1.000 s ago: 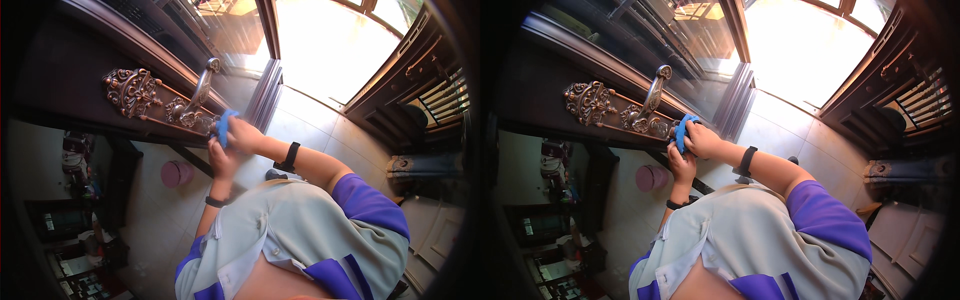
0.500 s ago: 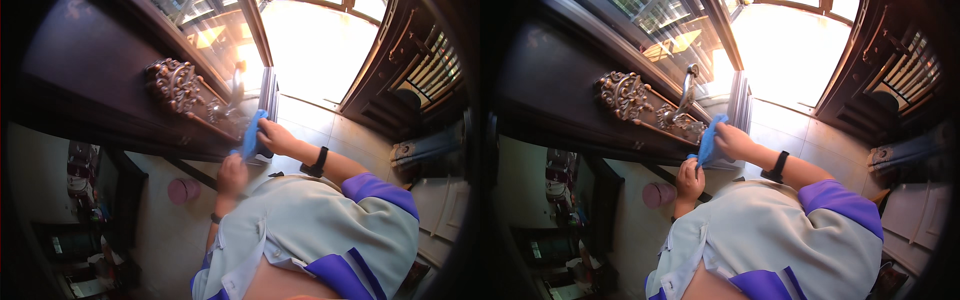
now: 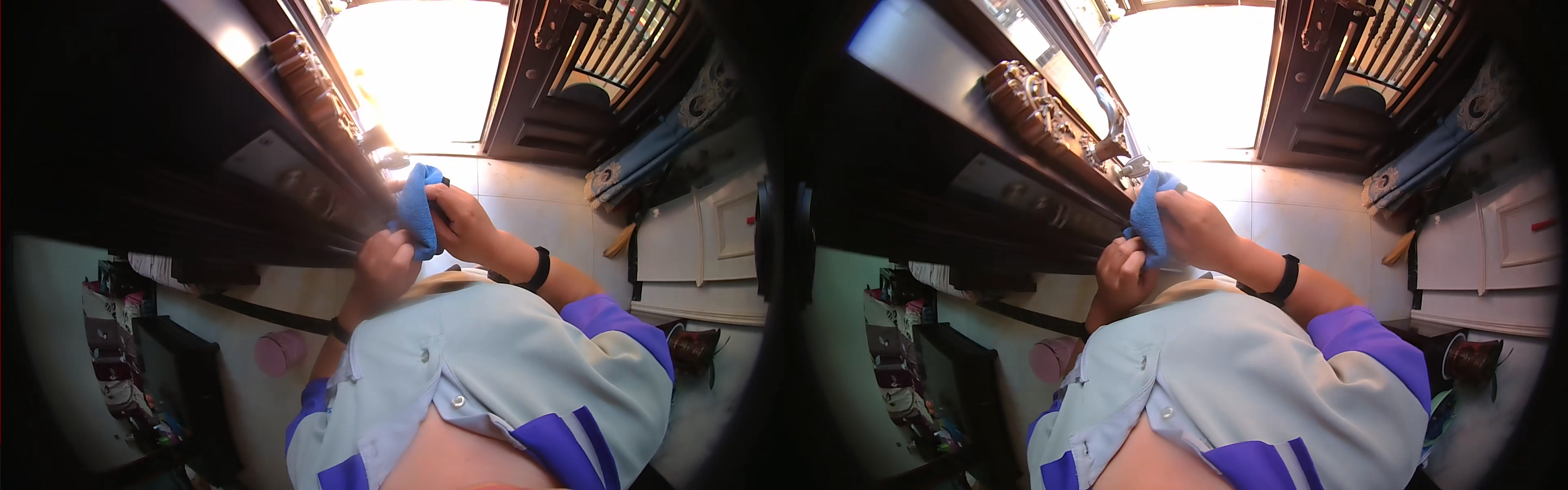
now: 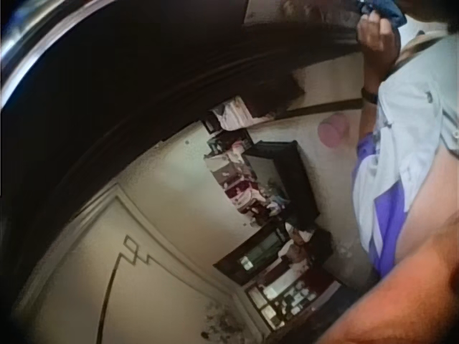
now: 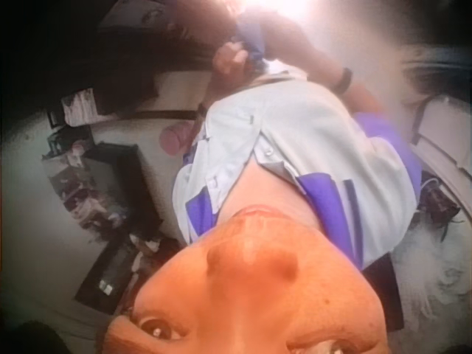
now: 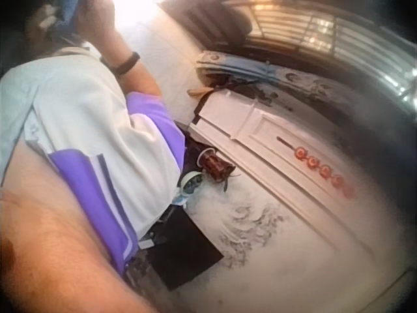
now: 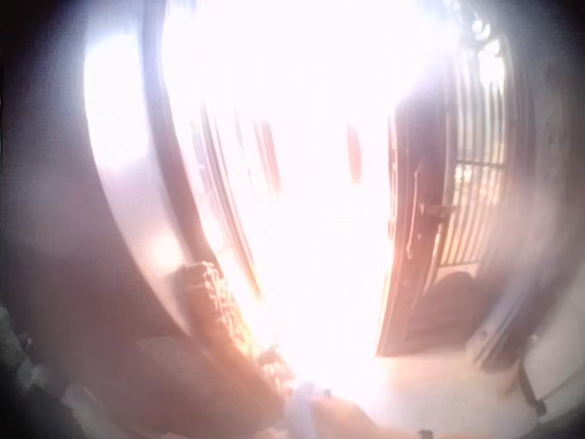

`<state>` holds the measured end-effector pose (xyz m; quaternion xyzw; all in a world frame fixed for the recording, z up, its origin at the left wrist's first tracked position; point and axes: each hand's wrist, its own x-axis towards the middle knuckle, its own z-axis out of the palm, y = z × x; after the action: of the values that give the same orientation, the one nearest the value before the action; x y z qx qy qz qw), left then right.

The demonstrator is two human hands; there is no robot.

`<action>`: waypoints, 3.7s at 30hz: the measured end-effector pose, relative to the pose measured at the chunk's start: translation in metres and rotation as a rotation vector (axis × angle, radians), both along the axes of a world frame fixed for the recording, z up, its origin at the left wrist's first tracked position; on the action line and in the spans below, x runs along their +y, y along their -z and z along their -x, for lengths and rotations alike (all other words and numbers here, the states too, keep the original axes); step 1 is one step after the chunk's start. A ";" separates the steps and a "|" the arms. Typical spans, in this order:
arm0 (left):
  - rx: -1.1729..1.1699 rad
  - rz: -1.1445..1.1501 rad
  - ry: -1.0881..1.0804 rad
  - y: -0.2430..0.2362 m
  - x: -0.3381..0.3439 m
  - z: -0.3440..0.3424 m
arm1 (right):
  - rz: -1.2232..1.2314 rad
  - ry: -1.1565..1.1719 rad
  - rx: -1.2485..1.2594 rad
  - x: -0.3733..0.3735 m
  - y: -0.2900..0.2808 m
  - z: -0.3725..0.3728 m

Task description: The person wipes a white pillar, a door frame, and the surface of a dark wooden door with a cloth, including cleaning around the handle and decorative metal elements.

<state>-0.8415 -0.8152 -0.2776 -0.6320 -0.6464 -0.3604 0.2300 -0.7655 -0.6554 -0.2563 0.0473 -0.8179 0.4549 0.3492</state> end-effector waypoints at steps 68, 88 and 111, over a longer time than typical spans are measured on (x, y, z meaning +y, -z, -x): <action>-0.137 0.162 0.688 -0.030 0.354 0.159 | 0.128 1.057 0.117 0.260 0.000 0.050; -0.024 -0.183 0.163 -0.077 0.409 0.219 | -0.454 0.813 -0.230 0.331 -0.057 0.157; 0.064 -0.260 0.022 -0.050 0.445 0.224 | -0.438 0.803 -0.147 0.375 -0.035 0.177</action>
<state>-1.0658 -0.3697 -0.2280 -0.6152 -0.5793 -0.4234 0.3266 -0.9425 -0.2799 -0.2213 -0.2328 -0.8710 0.1022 0.4205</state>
